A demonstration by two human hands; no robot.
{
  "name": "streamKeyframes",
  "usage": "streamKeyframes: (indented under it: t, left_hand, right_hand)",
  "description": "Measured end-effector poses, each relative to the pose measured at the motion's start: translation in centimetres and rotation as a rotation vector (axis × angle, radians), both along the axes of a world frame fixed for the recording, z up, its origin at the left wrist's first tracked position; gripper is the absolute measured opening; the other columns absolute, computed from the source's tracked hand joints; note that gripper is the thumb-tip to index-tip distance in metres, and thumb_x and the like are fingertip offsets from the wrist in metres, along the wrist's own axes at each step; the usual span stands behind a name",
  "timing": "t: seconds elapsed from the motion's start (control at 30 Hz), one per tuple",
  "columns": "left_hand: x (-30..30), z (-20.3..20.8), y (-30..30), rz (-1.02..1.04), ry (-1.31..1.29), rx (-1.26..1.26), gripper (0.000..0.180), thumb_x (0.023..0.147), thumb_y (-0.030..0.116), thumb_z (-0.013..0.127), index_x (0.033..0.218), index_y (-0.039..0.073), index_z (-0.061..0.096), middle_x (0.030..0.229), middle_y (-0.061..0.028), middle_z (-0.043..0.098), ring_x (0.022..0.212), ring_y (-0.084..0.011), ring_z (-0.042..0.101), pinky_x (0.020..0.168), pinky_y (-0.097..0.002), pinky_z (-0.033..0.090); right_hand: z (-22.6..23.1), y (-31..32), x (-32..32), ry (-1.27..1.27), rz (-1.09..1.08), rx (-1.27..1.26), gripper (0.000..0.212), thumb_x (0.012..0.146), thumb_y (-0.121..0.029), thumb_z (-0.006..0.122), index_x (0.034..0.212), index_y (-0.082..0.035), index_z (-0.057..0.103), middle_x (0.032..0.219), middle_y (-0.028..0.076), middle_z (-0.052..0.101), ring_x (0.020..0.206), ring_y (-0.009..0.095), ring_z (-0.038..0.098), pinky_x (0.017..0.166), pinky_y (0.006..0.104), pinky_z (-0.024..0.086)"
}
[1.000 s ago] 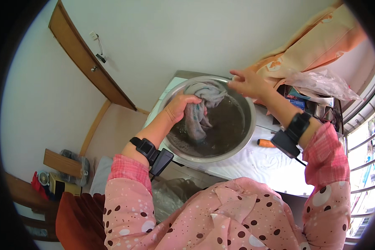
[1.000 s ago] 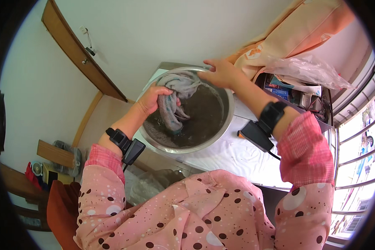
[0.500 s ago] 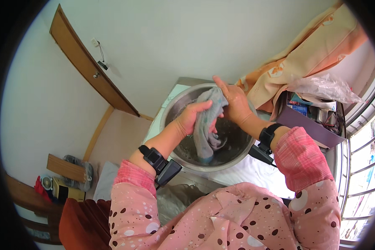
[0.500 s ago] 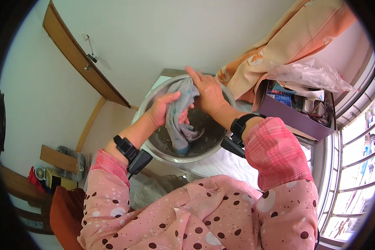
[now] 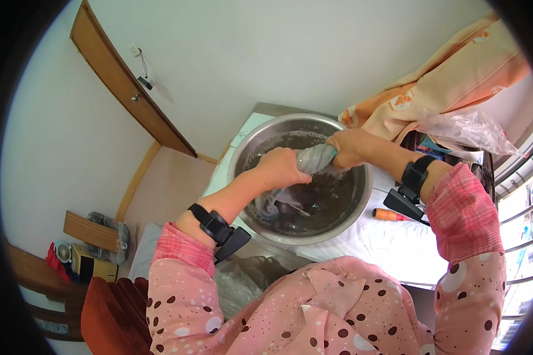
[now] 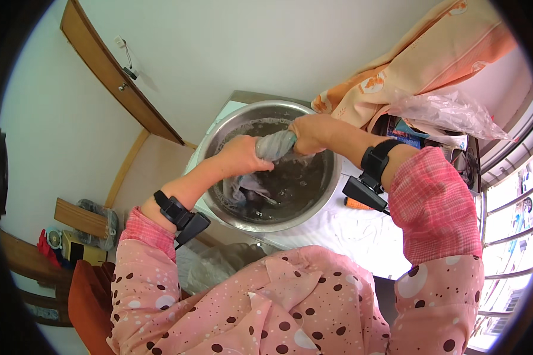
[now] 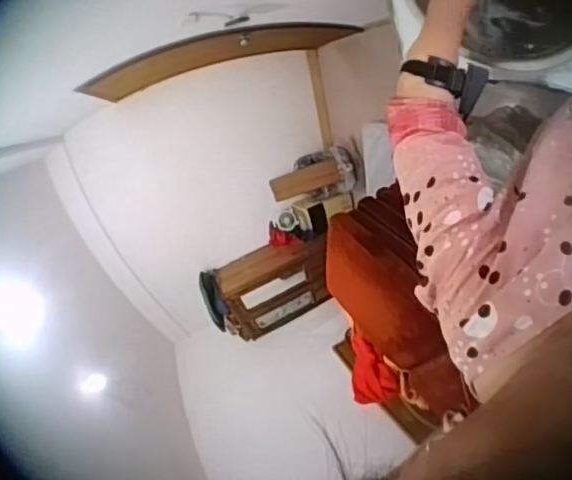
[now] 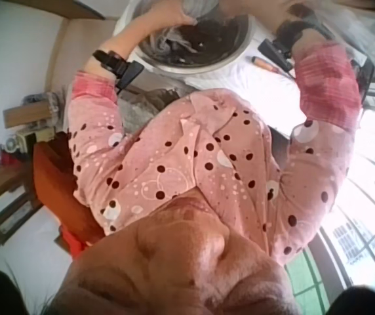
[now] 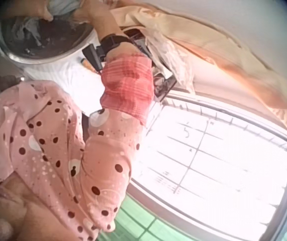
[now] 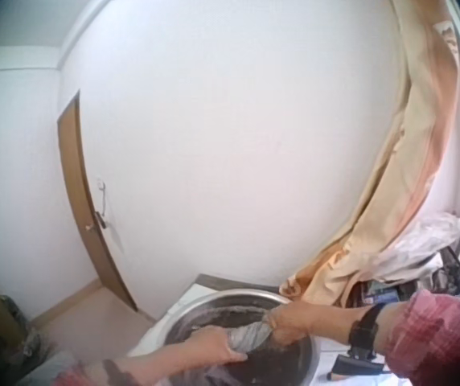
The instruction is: The person cleans the track and frame of a window using a cloth, rinsing the cloth in a bowl of water during the process.
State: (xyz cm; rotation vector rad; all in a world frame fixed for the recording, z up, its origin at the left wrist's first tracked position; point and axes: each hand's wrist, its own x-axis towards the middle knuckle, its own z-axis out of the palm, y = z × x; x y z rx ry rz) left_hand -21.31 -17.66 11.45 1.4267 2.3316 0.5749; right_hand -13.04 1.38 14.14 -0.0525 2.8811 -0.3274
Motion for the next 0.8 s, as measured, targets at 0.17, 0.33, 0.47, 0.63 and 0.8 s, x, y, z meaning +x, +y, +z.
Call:
streamKeyframes:
  t: [0.17, 0.33, 0.47, 0.63, 0.8]
  left_hand:
    - [0.2, -0.9, 0.1, 0.042, 0.436, -0.107, 0.039, 0.068, 0.033, 0.07, 0.092, 0.004, 0.06, 0.079, -0.0181, 0.064, 0.078, -0.0342, 0.062, 0.069, -0.0423, 0.049]
    - [-1.3, -2.1, 0.0, 0.077, 0.556, -0.046, 0.041, 0.07, 0.032, 0.069, 0.098, 0.006, 0.056, 0.078, -0.0151, 0.064, 0.079, -0.0334, 0.062, 0.068, -0.0428, 0.049]
    - [-1.0, -0.6, -0.7, 0.004, 0.503, 0.331, 0.047, 0.07, 0.031, 0.071, 0.108, 0.007, 0.055, 0.087, -0.0166, 0.064, 0.085, -0.0325, 0.062, 0.072, -0.0401, 0.049]
    - [-3.2, 0.1, -2.1, 0.096, -0.105, 0.296, 0.051, 0.074, 0.032, 0.069, 0.117, 0.009, 0.053, 0.09, -0.0151, 0.065, 0.087, -0.025, 0.062, 0.075, -0.0326, 0.048]
    - [-4.8, -0.3, -2.2, 0.261, -0.866, 0.545, 0.036, 0.082, 0.03, 0.063, 0.103, 0.001, 0.056, 0.078, -0.0127, 0.062, 0.065, -0.0214, 0.061, 0.07, -0.038, 0.051]
  right_hand:
    - [-2.8, -0.6, 0.5, -0.306, -0.258, -0.462, 0.031, 0.063, -0.023, 0.062, 0.086, -0.003, 0.063, 0.067, 0.01, 0.059, 0.055, 0.022, 0.057, 0.049, 0.0372, 0.048]
    - [-3.0, -0.8, 0.0, -0.423, -0.446, -0.75, 0.031, 0.064, -0.024, 0.062, 0.085, -0.003, 0.063, 0.071, 0.01, 0.058, 0.047, 0.018, 0.05, 0.047, 0.0354, 0.048]
    - [-1.9, 0.1, -0.9, -0.466, -0.404, -0.856, 0.044, 0.067, -0.035, 0.069, 0.095, -0.002, 0.06, 0.069, 0.009, 0.056, 0.045, 0.015, 0.048, 0.044, 0.0315, 0.047]
    - [1.7, -1.2, 0.6, -0.196, -0.327, -1.107, 0.077, 0.07, -0.042, 0.074, 0.127, -0.003, 0.041, 0.072, 0.008, 0.056, 0.052, 0.015, 0.054, 0.044, 0.0292, 0.046]
    - [3.8, -2.3, 3.7, 0.693, 0.086, -0.124, 0.091, 0.06, -0.031, 0.08, 0.136, -0.012, 0.033, 0.115, 0.018, 0.049, 0.099, 0.028, 0.051, 0.084, 0.0445, 0.042]
